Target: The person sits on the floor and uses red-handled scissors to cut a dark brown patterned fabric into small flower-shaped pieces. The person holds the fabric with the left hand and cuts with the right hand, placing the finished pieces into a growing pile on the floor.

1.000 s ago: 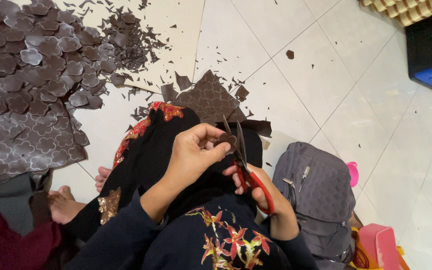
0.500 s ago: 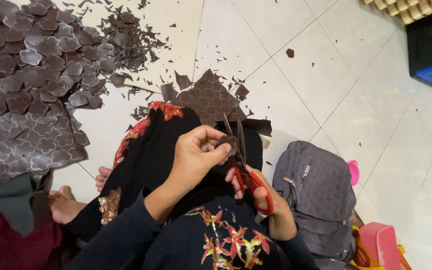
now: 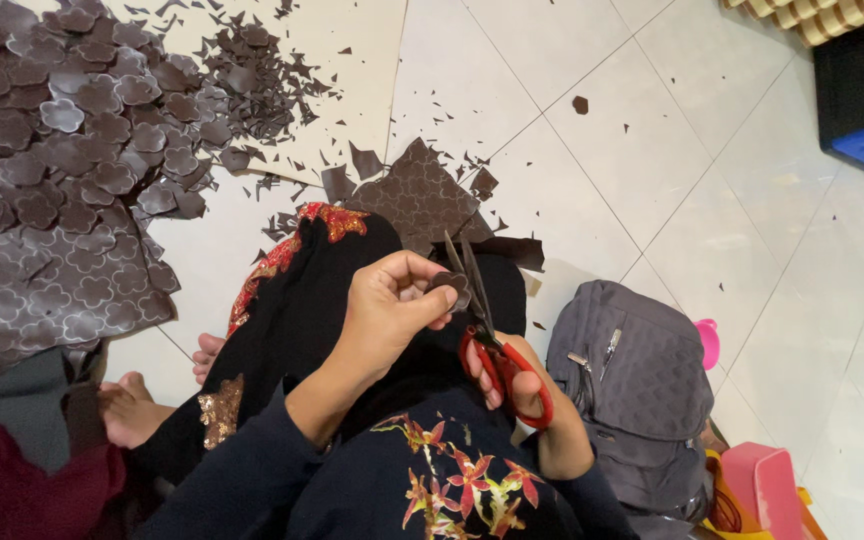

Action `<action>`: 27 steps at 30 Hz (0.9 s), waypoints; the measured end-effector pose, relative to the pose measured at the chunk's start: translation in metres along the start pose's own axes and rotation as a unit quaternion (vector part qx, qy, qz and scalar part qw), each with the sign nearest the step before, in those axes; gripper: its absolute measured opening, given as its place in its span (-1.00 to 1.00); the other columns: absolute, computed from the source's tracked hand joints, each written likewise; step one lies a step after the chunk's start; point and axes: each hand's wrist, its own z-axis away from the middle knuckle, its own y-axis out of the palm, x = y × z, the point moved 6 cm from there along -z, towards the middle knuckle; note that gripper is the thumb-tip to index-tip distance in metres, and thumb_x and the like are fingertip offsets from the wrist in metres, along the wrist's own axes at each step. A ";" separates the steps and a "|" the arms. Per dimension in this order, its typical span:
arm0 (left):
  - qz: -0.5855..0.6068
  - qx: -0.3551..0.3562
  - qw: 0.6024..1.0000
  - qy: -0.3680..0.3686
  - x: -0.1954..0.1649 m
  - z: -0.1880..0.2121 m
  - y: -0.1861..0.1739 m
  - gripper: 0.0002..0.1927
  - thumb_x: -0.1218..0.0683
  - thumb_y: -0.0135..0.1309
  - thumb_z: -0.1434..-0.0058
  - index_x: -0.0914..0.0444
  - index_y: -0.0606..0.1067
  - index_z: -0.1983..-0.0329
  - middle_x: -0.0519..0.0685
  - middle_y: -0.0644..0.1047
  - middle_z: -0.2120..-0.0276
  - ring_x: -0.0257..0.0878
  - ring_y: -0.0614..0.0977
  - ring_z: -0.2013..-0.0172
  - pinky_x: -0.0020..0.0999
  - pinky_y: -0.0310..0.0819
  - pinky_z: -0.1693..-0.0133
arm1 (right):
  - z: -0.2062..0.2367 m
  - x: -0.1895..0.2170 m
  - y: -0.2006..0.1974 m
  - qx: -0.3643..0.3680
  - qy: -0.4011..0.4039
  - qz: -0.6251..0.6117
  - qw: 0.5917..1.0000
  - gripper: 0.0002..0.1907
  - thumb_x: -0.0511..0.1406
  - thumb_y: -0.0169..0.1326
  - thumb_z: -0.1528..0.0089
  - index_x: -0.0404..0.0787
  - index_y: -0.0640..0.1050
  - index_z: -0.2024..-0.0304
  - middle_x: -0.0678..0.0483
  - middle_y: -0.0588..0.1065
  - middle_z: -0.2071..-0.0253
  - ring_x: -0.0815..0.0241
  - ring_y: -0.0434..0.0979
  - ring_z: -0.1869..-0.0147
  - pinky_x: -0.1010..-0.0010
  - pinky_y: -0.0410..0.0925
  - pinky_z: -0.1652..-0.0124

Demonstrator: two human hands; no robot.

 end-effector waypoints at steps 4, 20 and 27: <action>-0.034 -0.002 0.999 -0.004 -0.001 0.000 -0.002 -0.87 0.29 0.23 -0.19 0.41 0.56 0.21 -0.03 0.61 0.44 -0.44 0.59 0.49 -0.57 0.52 0.42 | -0.001 0.003 -0.007 0.002 -0.004 0.049 0.999 0.20 0.67 -0.21 0.35 -0.29 0.43 0.40 0.18 0.34 0.61 0.42 0.35 0.61 0.64 0.21 0.58; -0.162 0.043 0.986 -0.015 -0.004 -0.004 -0.008 -0.79 0.20 0.26 -0.17 0.39 0.66 0.14 -0.08 0.69 0.37 -0.48 0.63 0.39 -0.58 0.52 0.31 | -0.003 0.030 -0.020 0.018 -0.049 0.156 0.986 0.24 0.63 -0.11 0.26 -0.30 0.58 0.14 0.23 0.32 0.50 0.42 0.34 0.47 0.55 0.21 0.48; -0.205 0.044 0.977 -0.038 -0.011 -0.005 -0.012 -0.82 0.18 0.28 -0.14 0.38 0.69 0.22 -0.09 0.66 0.46 -0.50 0.56 0.47 -0.59 0.43 0.40 | -0.003 0.023 -0.024 0.026 -0.059 0.195 0.979 0.18 0.64 -0.17 0.22 -0.26 0.58 0.28 0.23 0.33 0.59 0.43 0.34 0.52 0.56 0.20 0.50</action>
